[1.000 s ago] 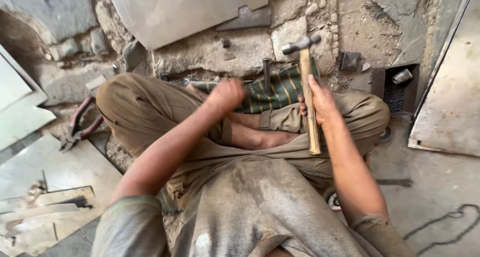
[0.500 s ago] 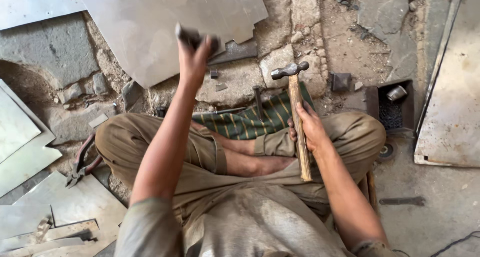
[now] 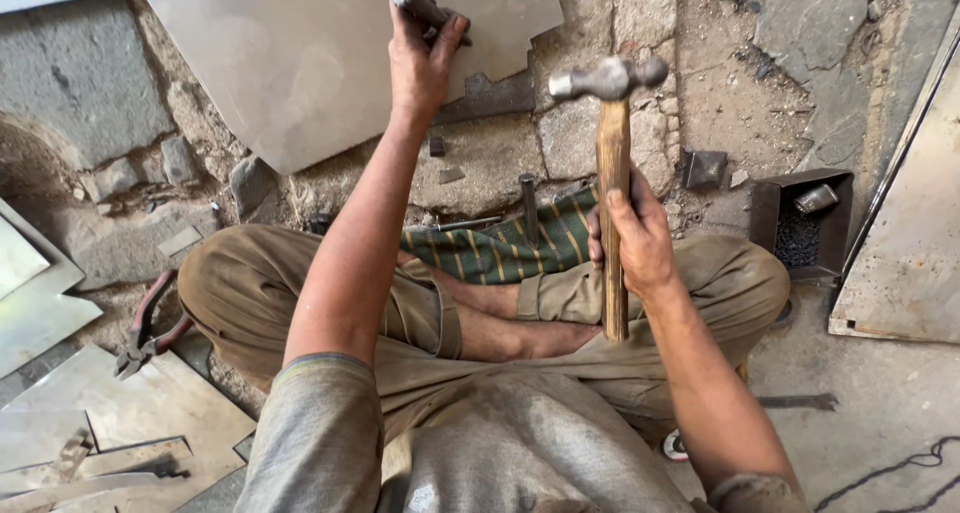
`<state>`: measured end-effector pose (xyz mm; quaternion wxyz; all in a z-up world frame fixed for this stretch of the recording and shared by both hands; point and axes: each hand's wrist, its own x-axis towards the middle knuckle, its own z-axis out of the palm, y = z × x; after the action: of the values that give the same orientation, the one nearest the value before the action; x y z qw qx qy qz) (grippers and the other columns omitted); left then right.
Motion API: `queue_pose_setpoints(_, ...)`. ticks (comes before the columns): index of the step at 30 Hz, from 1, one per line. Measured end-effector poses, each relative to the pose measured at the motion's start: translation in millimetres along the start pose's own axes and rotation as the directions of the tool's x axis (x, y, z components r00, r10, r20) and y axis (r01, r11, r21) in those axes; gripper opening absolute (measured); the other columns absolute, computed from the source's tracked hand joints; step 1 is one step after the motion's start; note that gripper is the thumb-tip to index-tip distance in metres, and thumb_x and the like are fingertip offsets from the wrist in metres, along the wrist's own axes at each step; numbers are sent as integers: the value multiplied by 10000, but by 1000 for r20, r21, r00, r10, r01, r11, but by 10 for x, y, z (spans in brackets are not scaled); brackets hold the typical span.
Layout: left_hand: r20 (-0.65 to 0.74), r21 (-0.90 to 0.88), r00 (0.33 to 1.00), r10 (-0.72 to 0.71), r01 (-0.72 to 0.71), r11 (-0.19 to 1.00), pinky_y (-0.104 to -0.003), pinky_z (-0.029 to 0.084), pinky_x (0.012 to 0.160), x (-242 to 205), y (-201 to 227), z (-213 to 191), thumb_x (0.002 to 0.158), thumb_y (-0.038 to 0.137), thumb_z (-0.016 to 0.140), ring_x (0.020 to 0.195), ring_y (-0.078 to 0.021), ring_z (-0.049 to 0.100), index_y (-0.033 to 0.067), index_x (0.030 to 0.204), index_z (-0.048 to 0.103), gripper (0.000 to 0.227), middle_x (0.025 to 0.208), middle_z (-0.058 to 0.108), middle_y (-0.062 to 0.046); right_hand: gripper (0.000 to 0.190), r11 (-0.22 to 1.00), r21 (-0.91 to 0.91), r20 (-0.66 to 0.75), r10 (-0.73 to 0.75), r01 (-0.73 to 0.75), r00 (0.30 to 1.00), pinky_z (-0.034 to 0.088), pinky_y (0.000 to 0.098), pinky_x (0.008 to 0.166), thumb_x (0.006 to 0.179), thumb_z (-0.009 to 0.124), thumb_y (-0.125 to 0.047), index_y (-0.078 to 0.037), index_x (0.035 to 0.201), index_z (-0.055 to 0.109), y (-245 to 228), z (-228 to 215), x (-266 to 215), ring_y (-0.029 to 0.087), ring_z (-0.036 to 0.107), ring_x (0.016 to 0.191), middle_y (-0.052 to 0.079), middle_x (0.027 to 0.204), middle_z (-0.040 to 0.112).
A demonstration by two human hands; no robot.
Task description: The person sits on the ground and uses a hammer and chisel to shape a metal sheet. They repeatedly strike the chisel along the edge of the sheet to create a stepped pattern. The person occasionally repositions the sheet to work on different sections.
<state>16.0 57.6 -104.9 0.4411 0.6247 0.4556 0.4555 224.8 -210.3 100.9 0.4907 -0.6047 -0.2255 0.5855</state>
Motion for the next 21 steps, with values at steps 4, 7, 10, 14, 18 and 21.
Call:
queue_pose_setpoints(4,39,45,999,3,-4,999,-409,680,859,52,168,-32,1040,258,746,945,-272,816,57,1341,456,464,1058,800,-147,591,984,-79,69,-152,157,986,553,260,539,1127,541,-282,-96,1649,337,-181,10,64,109,604,724,20,945,588)
queue_pose_setpoints(7,270,-10,959,85,-86,996,-382,638,934,116,313,-175,1123,229,700,1047,-261,812,61,1353,440,386,1159,786,-143,577,912,-221,131,-322,345,938,576,265,535,1149,507,-297,-107,1653,302,-347,53,43,113,613,664,46,912,635)
queue_pose_setpoints(10,428,-13,885,182,-195,981,-393,654,946,209,464,-262,1107,139,699,1057,-295,792,44,1292,496,291,1160,787,-171,560,718,-385,196,-550,580,812,567,273,557,1185,497,-324,-118,1660,285,-505,226,172,119,627,662,84,950,654)
queue_pose_setpoints(14,488,219,848,204,-346,912,-423,592,866,258,545,-182,1031,142,721,919,-336,734,-49,1435,390,557,1034,743,-205,585,537,-677,275,-449,503,850,580,284,515,1148,445,-366,-76,1628,279,-602,484,587,119,616,564,83,892,682)
queue_pose_setpoints(18,380,119,896,228,-292,949,-382,653,913,159,429,-155,1106,144,680,991,-295,778,46,1362,461,352,1103,765,-181,633,702,-687,145,-121,187,982,553,279,445,1098,444,-355,-77,1641,276,-607,408,570,116,588,543,57,803,632)
queue_pose_setpoints(21,195,-147,981,3,26,989,-413,641,976,-7,257,-264,1133,150,645,1141,-313,748,46,1397,428,357,1249,678,-208,597,788,-544,135,-259,290,956,569,265,517,1132,474,-327,-50,1635,308,-537,258,264,100,603,610,37,892,625)
